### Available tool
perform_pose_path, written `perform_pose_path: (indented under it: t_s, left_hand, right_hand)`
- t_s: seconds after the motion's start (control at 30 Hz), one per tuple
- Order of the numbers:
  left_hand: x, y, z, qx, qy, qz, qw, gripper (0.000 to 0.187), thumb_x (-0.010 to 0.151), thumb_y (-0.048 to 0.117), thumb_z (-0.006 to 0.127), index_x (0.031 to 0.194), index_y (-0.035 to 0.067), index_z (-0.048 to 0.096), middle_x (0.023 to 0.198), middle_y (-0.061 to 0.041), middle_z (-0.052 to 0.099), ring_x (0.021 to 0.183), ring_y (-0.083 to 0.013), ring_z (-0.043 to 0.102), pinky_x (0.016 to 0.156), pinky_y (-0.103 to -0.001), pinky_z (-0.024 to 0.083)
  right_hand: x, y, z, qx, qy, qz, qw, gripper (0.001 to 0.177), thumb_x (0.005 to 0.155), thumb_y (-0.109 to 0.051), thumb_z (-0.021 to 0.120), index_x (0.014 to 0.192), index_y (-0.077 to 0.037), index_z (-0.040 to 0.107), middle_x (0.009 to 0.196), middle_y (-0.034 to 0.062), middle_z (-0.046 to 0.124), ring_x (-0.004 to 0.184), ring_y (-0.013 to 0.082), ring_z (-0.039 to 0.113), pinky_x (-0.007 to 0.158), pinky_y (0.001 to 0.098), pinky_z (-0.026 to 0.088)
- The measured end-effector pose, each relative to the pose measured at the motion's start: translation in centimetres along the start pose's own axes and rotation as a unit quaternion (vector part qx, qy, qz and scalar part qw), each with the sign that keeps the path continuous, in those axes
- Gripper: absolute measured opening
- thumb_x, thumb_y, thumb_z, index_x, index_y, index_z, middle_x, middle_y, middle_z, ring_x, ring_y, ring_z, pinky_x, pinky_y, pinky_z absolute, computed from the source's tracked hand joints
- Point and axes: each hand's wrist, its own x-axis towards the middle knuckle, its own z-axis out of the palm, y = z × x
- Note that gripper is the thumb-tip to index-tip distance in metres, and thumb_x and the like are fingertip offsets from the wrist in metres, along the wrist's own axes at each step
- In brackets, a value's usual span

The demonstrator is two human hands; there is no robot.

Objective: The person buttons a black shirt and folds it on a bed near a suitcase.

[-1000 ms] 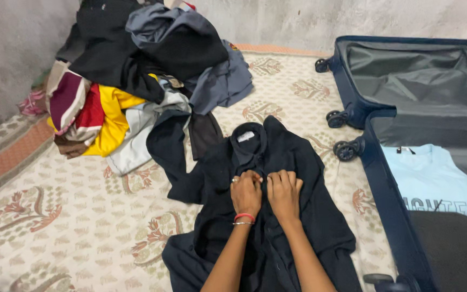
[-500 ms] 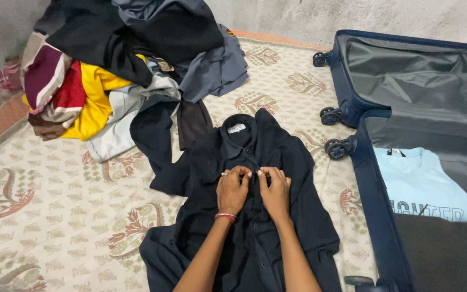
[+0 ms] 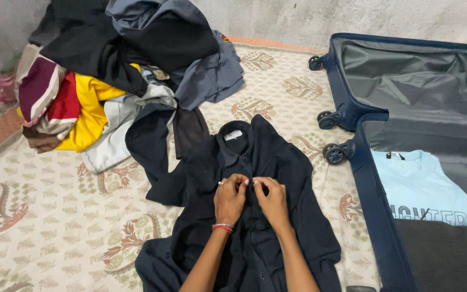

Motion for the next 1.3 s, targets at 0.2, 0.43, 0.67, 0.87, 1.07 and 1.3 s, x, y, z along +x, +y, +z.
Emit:
perform_pose_path:
  t_s: [0.2, 0.43, 0.67, 0.87, 1.07, 1.3]
  left_hand:
    - [-0.3, -0.9, 0.7, 0.024, 0.021, 0.021, 0.999, 0.014, 0.092, 0.023, 0.066, 0.095, 0.01, 0.072, 0.084, -0.008, 0.071, 0.085, -0.028, 0.066, 0.078, -0.043, 0.051]
    - [0.0, -0.4, 0.3, 0.02, 0.008, 0.021, 1.0, 0.017, 0.094, 0.025, 0.064, 0.097, 0.01, 0.072, 0.083, -0.008, 0.073, 0.087, -0.0271, 0.066, 0.08, -0.041, 0.051]
    - [0.1, 0.1, 0.3, 0.015, -0.005, -0.047, 0.999, 0.025, 0.093, 0.035, 0.067, 0.095, 0.01, 0.071, 0.086, -0.006, 0.072, 0.085, -0.0239, 0.069, 0.078, -0.039, 0.053]
    - [0.0, -0.6, 0.7, 0.004, 0.007, -0.049, 0.999, 0.024, 0.094, 0.033, 0.065, 0.095, 0.009, 0.066, 0.085, -0.007, 0.071, 0.083, -0.0246, 0.069, 0.075, -0.04, 0.053]
    - [0.2, -1.0, 0.8, -0.02, 0.003, -0.036, 0.999, 0.022, 0.095, 0.03, 0.064, 0.095, 0.008, 0.063, 0.085, -0.008, 0.071, 0.083, -0.0266, 0.069, 0.076, -0.042, 0.052]
    - [0.1, -0.7, 0.5, -0.038, 0.003, -0.023, 0.999, 0.02, 0.095, 0.027, 0.064, 0.097, 0.007, 0.062, 0.088, -0.009, 0.071, 0.085, -0.0274, 0.068, 0.076, -0.043, 0.052]
  right_hand:
    - [0.1, -1.1, -0.1, -0.002, -0.028, 0.05, 0.998, 0.013, 0.086, -0.016, 0.075, 0.093, -0.005, 0.076, 0.087, 0.005, 0.076, 0.08, 0.0197, 0.075, 0.077, 0.0342, 0.055]
    - [0.1, -2.3, -0.2, -0.068, -0.012, 0.022, 0.997, 0.01, 0.082, -0.014, 0.078, 0.088, -0.007, 0.073, 0.083, 0.0023, 0.074, 0.075, 0.0186, 0.071, 0.076, 0.0355, 0.047]
    - [0.1, -3.0, -0.6, -0.097, -0.018, 0.005, 0.995, 0.01, 0.085, -0.015, 0.076, 0.087, -0.007, 0.07, 0.082, 0.0019, 0.071, 0.075, 0.0204, 0.068, 0.075, 0.0361, 0.046]
    - [0.0, -3.1, -0.6, -0.068, -0.028, 0.022, 0.997, 0.01, 0.089, -0.016, 0.073, 0.091, -0.007, 0.069, 0.085, 0.002, 0.071, 0.078, 0.019, 0.069, 0.079, 0.0362, 0.044]
    - [0.0, -2.9, -0.4, -0.035, -0.027, 0.053, 0.998, 0.011, 0.091, -0.019, 0.07, 0.094, -0.008, 0.07, 0.089, 0.0021, 0.072, 0.08, 0.0198, 0.069, 0.081, 0.0368, 0.044]
    - [-0.1, -2.2, -0.1, -0.024, -0.023, 0.061, 0.998, 0.012, 0.091, -0.018, 0.069, 0.096, -0.008, 0.069, 0.092, 0.0031, 0.073, 0.082, 0.0221, 0.07, 0.082, 0.037, 0.045]
